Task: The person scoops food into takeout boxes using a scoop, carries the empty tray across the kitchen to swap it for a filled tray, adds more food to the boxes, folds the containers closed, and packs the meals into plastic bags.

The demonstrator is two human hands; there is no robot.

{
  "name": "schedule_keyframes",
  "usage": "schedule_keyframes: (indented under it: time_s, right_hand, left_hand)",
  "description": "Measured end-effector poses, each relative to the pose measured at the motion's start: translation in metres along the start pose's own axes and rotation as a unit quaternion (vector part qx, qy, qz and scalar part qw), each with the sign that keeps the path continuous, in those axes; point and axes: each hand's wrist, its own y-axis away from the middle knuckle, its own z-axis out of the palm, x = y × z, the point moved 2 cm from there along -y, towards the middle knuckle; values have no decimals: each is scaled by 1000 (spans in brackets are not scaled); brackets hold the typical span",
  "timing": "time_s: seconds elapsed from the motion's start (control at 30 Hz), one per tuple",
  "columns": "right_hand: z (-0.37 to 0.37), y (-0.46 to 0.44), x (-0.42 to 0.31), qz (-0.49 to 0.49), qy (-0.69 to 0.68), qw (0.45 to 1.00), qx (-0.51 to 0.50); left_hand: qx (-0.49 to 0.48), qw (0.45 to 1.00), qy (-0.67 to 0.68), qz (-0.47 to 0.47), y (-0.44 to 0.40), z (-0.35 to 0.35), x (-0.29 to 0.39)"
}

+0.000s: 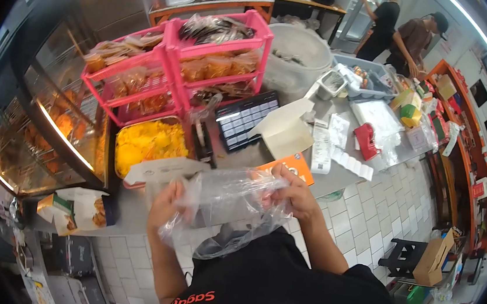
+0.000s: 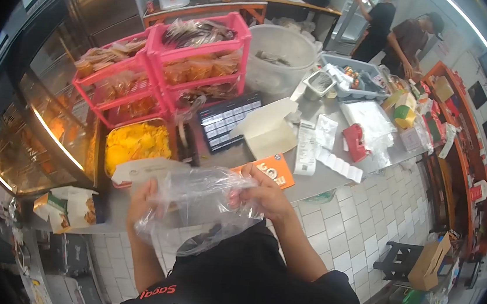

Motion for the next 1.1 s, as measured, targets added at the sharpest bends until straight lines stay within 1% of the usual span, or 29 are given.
schedule_keyframes:
  time_s: [0.03, 0.07, 0.1, 0.13, 0.17, 0.2, 0.23, 0.27, 0.3, 0.33, 0.37, 0.4, 0.43, 0.47, 0.5, 0.53, 0.57, 0.63, 0.67, 0.73, 0.77, 0.8, 0.83, 0.87, 0.9, 0.97, 1.0, 1.07, 1.1]
  right_hand:
    - [-23, -9, 7, -17, -141, 989, -33]
    - [-23, -8, 1, -23, -136, 990, -34]
    - [-17, -8, -6, -7, -238, 964, -119]
    - [-14, -9, -14, 13, -336, 919, -203]
    - [-20, -13, -21, 10, -337, 918, -207]
    - [-25, -17, -26, 3, -124, 941, -315]
    - [-32, -20, -30, -6, 96, 911, -401]
    - [-32, -21, -36, -14, 311, 830, -463]
    - [-25, -18, -48, 117, 465, 806, -347]
    - [-32, -22, -45, 117, 465, 805, -349]
    - [-44, -30, -39, -5, 620, 763, -181]
    - [-51, -33, -39, -124, 731, 671, -1]
    - [-34, -32, -56, -36, 742, 666, 61]
    - [-24, -35, -66, -34, 742, 667, 55]
    - [-18, -38, -72, 10, 753, 656, 49]
    - [-16, -41, -72, 55, 761, 645, 40]
    - [-16, -42, -71, 57, 759, 648, 28]
    - [-13, -48, -65, 63, 757, 639, -119]
    - [-18, -51, -67, 65, 753, 641, -135]
    - [-39, -56, -77, -4, 609, 718, -338]
    - [-58, -67, -82, -50, 584, 702, -405]
    - [-70, -62, -89, -44, 576, 698, -424]
    - [-83, -62, -96, -50, 649, 659, -377]
    - [-89, -67, -99, -60, 716, 614, -327]
    - [-89, -67, -87, -59, 708, 609, -352]
    - [-97, -57, -50, -29, 827, 444, -344]
    - [-92, -57, -44, -34, 819, 445, -362]
    - [-87, -65, -44, 63, 828, 451, -328]
    - [-89, -67, -49, 53, 830, 453, -322]
  left_hand:
    - [-202, 977, 60, 19, -2, -13, -15]
    - [-393, 912, 113, 38, 3, -10, -20]
    - [-399, 909, 109, 42, 7, -9, -32]
    - [-173, 967, 151, 106, 6, -8, -38]
    - [66, 967, 185, 163, 7, -9, -40]
    - [65, 968, 180, 163, 0, -3, -39]
    - [105, 945, 248, 185, -8, 2, -37]
    - [144, 915, 314, 207, -13, 9, -34]
    - [143, 916, 312, 207, -12, 17, -28]
    - [130, 918, 318, 197, -5, 24, -20]
    - [120, 920, 323, 186, 0, 31, -17]
    - [124, 920, 322, 185, 6, 14, -28]
    - [-13, 974, 147, 174, 13, -11, -42]
    - [-149, 976, -35, 155, 19, -18, -54]
    - [-96, 940, -324, 42, 27, 16, -24]
    - [-88, 940, -326, 38, 22, 30, -23]
    - [48, 887, -457, 43, 20, 37, -21]
    - [269, 735, -622, 32, 28, 38, -12]
    - [282, 731, -621, 22, 32, 39, -9]
    - [327, 726, -600, 73, 44, 42, -4]
    - [344, 722, -597, 61, 52, 47, -2]
    - [327, 761, -559, 24, 59, 54, 3]
    - [311, 797, -517, -9, 65, 60, 6]
    - [334, 793, -509, -15, 69, 66, 10]
    - [327, 815, -475, -49, 72, 74, 11]
    - [338, 827, -440, -89, 80, 82, 11]
    - [317, 834, -447, -60, 80, 85, 10]
    - [314, 837, -448, -27, 87, 78, 2]
    - [311, 848, -429, -2, 93, 71, -4]
